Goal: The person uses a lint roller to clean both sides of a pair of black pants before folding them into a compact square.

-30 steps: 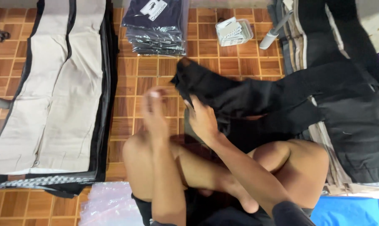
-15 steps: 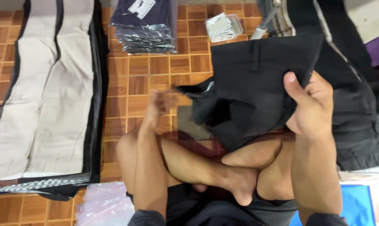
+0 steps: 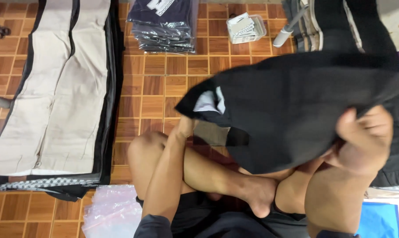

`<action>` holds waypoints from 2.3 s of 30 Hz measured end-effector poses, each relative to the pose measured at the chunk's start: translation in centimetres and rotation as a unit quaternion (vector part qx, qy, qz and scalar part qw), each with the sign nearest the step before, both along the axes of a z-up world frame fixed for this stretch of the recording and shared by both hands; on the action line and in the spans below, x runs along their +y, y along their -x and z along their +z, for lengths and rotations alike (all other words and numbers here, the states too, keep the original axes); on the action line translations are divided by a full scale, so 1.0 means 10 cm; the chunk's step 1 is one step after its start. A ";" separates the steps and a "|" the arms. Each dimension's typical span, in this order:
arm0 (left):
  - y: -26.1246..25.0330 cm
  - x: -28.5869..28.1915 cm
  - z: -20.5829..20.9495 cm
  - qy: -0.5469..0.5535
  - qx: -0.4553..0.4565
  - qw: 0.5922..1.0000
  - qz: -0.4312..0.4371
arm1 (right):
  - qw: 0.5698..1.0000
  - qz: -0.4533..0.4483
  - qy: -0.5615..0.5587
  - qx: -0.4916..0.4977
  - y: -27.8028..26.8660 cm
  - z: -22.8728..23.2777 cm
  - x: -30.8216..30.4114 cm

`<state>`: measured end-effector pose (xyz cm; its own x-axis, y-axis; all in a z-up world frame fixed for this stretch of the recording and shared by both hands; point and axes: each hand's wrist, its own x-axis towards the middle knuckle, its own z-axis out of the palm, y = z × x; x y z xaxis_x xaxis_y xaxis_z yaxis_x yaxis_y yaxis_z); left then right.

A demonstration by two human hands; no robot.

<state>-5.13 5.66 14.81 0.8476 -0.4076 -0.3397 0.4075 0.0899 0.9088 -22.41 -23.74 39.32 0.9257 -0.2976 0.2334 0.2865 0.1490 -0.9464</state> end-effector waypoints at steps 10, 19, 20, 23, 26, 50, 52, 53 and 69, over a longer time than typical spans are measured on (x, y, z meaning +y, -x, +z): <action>-0.14 0.07 0.51 0.114 0.002 0.973 0.200 | 0.985 -0.061 -0.097 0.128 -0.96 -1.49 -0.65; -0.34 0.10 0.35 0.009 -0.029 0.987 0.160 | 0.967 -0.002 -0.116 0.225 -0.88 -2.67 -1.16; -0.42 0.12 0.33 -0.021 -0.052 0.982 0.181 | 0.970 0.000 -0.111 0.216 -0.95 -2.69 -1.23; -0.52 0.07 0.13 -0.127 -0.094 0.967 0.200 | 0.973 -0.012 -0.088 0.213 -1.21 -2.53 -1.03; -0.33 -0.09 0.57 -0.189 -0.145 0.957 0.163 | 0.972 -0.020 -0.055 0.228 -1.33 -2.42 -0.81; -0.23 -0.20 0.57 -0.089 -0.104 0.964 0.227 | 0.974 -0.126 0.009 0.186 -1.33 -2.54 -0.67; -0.40 -0.14 0.07 -0.116 -0.089 0.953 0.264 | 0.957 -0.194 0.106 0.188 -1.40 -2.79 -0.79; -0.47 -0.09 -0.18 -0.144 -0.071 0.940 0.300 | 0.926 -0.259 0.200 0.191 -1.43 -2.93 -0.83; 0.23 -0.80 0.83 -0.040 -0.212 0.967 0.132 | 0.894 -0.098 0.429 -0.081 -1.15 -1.89 1.03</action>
<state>-7.43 -2.30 23.14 0.9887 -0.1442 0.0400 -0.0313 0.0624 0.9976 -10.90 -13.46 20.37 0.8088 -0.0980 0.5799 0.3710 -0.6801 -0.6323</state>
